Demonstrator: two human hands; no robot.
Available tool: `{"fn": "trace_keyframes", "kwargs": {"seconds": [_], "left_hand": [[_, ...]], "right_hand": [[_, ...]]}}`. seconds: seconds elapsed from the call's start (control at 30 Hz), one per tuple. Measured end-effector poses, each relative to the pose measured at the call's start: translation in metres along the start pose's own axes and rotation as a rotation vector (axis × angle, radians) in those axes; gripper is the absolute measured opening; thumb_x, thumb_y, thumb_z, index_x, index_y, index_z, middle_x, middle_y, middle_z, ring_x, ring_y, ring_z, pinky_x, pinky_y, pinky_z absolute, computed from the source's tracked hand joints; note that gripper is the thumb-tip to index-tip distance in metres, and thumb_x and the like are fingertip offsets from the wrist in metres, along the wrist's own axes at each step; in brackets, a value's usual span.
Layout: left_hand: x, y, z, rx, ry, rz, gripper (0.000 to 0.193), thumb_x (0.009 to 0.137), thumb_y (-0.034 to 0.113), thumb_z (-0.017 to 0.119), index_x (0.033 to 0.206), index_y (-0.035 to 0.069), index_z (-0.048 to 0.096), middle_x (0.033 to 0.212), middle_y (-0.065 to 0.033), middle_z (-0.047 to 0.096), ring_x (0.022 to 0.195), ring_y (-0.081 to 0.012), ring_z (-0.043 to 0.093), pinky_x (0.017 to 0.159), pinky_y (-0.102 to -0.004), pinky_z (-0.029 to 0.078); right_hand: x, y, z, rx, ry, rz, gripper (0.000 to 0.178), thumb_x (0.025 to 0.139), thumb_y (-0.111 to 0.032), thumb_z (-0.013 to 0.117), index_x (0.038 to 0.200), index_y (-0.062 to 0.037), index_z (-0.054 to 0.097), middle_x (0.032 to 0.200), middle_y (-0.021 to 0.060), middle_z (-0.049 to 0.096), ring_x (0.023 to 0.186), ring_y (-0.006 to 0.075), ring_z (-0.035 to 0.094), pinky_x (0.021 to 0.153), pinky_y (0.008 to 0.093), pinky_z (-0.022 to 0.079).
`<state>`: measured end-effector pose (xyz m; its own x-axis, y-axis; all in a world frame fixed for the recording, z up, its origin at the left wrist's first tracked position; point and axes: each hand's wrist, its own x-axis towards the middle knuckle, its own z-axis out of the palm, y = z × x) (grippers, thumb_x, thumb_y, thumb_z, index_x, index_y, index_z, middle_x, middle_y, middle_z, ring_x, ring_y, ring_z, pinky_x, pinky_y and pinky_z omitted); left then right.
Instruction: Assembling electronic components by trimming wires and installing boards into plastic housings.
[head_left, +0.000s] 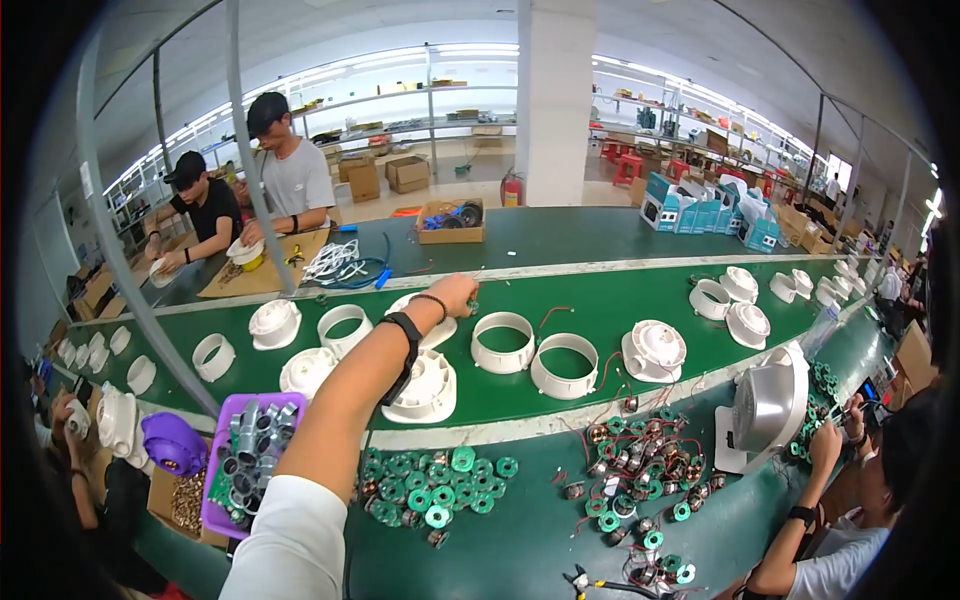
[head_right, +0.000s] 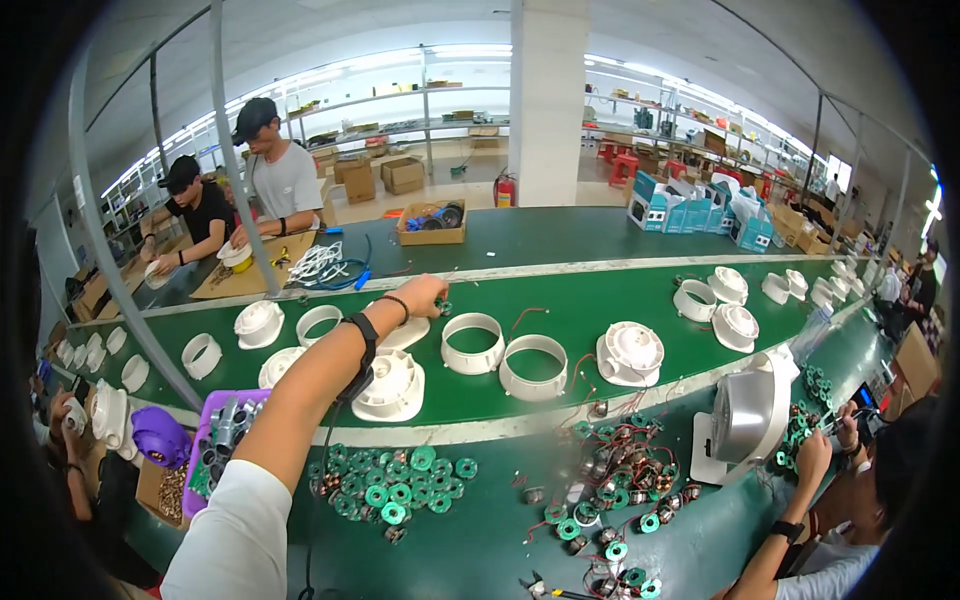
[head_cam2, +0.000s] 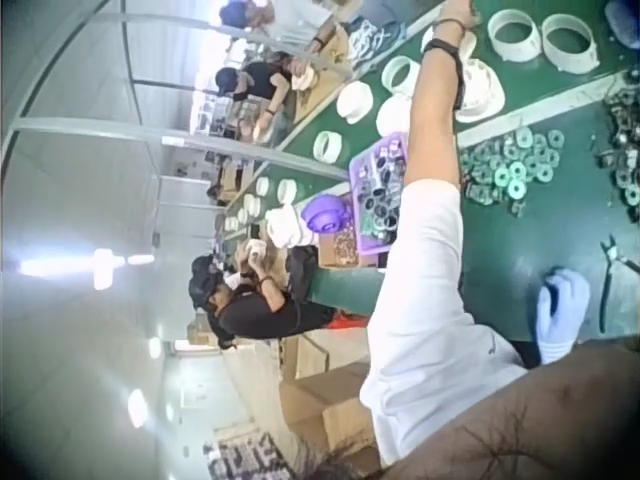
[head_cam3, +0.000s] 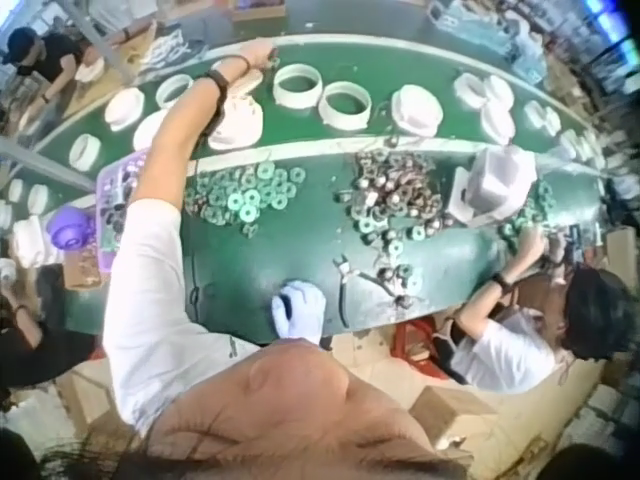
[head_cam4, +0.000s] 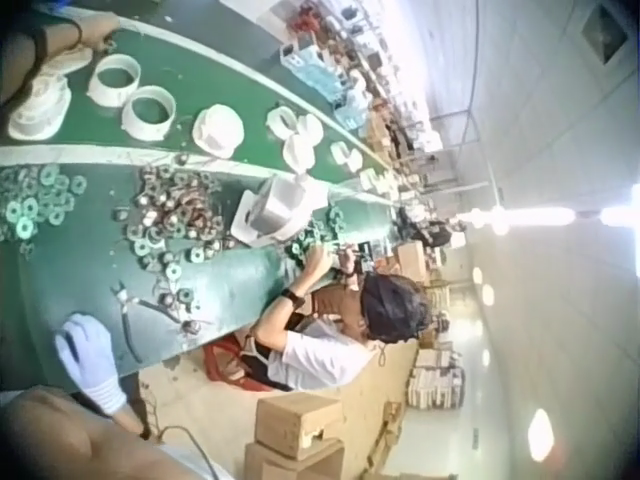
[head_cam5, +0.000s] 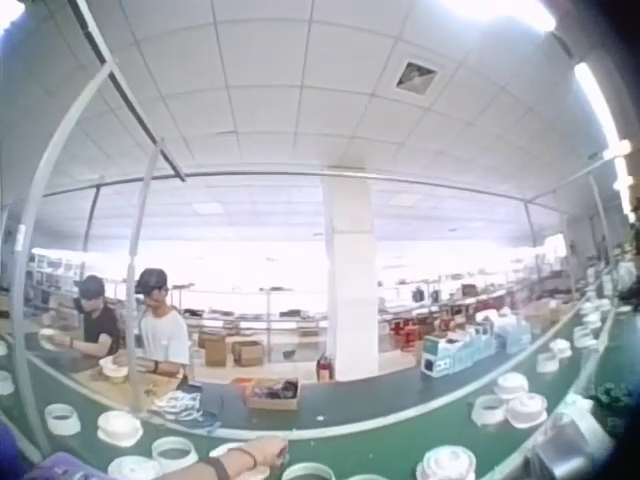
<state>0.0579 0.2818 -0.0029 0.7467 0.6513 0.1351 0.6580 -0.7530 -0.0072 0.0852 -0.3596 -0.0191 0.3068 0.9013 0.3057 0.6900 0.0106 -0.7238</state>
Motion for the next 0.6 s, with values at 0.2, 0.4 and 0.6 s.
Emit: {"fn": "trace_keyframes", "kwargs": {"seconds": [0.2, 0.4, 0.6], "left_hand": [[0.029, -0.002, 0.055, -0.277, 0.042, 0.064, 0.029, 0.071, 0.020, 0.081, 0.096, 0.011, 0.070, 0.100, -0.0141, 0.071, 0.100, -0.0354, 0.067, 0.087, -0.0439, 0.054], [0.023, 0.026, 0.010, -0.268, -0.137, 0.030, 0.027, 0.071, 0.018, 0.081, 0.094, 0.010, 0.071, 0.100, -0.0133, 0.072, 0.100, -0.0338, 0.067, 0.088, -0.0427, 0.054], [-0.051, 0.019, -0.096, -0.273, 0.272, 0.233, 0.031, 0.070, 0.024, 0.075, 0.091, 0.005, 0.063, 0.091, -0.0158, 0.068, 0.089, -0.0378, 0.066, 0.077, -0.0460, 0.053]], "right_hand": [[0.001, -0.004, 0.002, -0.002, 0.006, 0.059, 0.022, 0.079, -0.016, 0.077, 0.096, -0.0085, 0.066, 0.104, 0.0130, 0.064, 0.101, 0.0355, 0.059, 0.091, 0.0455, 0.045], [0.001, -0.007, -0.001, -0.001, 0.011, 0.069, 0.018, 0.082, -0.016, 0.074, 0.096, -0.0078, 0.065, 0.102, 0.0127, 0.064, 0.100, 0.0359, 0.059, 0.090, 0.0453, 0.045], [0.005, -0.003, -0.002, 0.038, 0.017, 0.009, 0.012, 0.083, -0.012, 0.071, 0.092, -0.0075, 0.064, 0.097, 0.0141, 0.065, 0.095, 0.0359, 0.058, 0.086, 0.0450, 0.044]]}}
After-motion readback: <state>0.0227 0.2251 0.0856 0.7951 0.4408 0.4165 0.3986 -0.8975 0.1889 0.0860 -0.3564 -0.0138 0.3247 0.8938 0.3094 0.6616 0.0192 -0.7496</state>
